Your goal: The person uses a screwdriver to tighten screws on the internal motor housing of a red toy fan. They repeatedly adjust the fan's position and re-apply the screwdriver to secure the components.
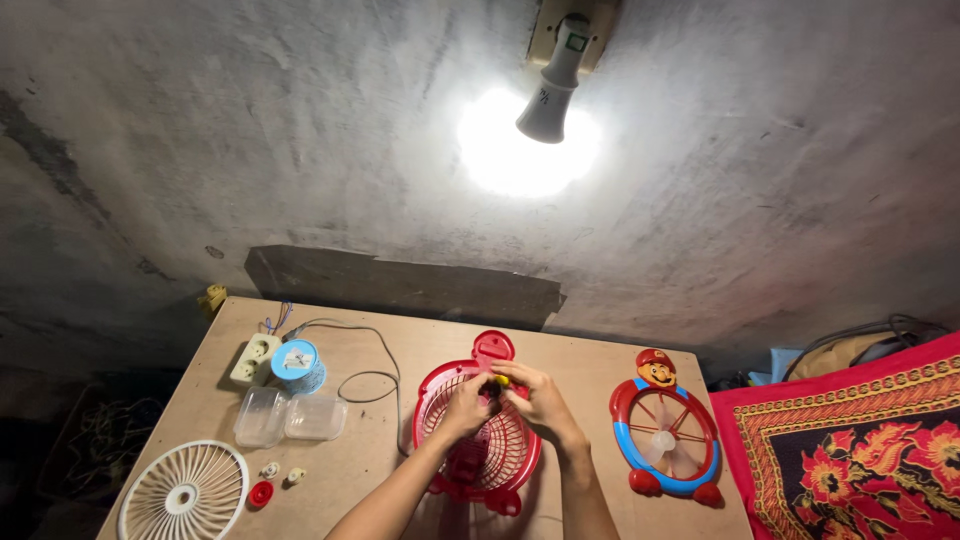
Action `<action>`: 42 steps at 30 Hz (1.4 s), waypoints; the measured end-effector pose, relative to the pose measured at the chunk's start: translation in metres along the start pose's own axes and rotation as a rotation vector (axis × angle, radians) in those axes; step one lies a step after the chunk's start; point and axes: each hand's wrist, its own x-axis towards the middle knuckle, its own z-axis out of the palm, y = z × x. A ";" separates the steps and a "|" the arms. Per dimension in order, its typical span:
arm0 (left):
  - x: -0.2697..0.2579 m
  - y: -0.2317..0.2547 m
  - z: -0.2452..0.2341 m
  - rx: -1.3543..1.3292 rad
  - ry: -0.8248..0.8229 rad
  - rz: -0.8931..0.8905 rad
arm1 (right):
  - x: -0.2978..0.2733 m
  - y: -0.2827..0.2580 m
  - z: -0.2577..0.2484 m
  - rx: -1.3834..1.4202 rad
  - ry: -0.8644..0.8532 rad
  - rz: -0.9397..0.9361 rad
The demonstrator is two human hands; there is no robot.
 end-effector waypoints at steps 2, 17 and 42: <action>0.001 0.006 -0.004 0.028 0.007 0.075 | -0.001 0.003 0.003 0.066 0.000 0.055; 0.005 0.017 -0.009 0.087 0.015 -0.043 | 0.005 -0.019 0.014 -0.176 0.262 0.073; 0.001 0.022 -0.003 0.047 -0.025 -0.054 | -0.002 -0.013 0.004 -0.045 0.089 0.038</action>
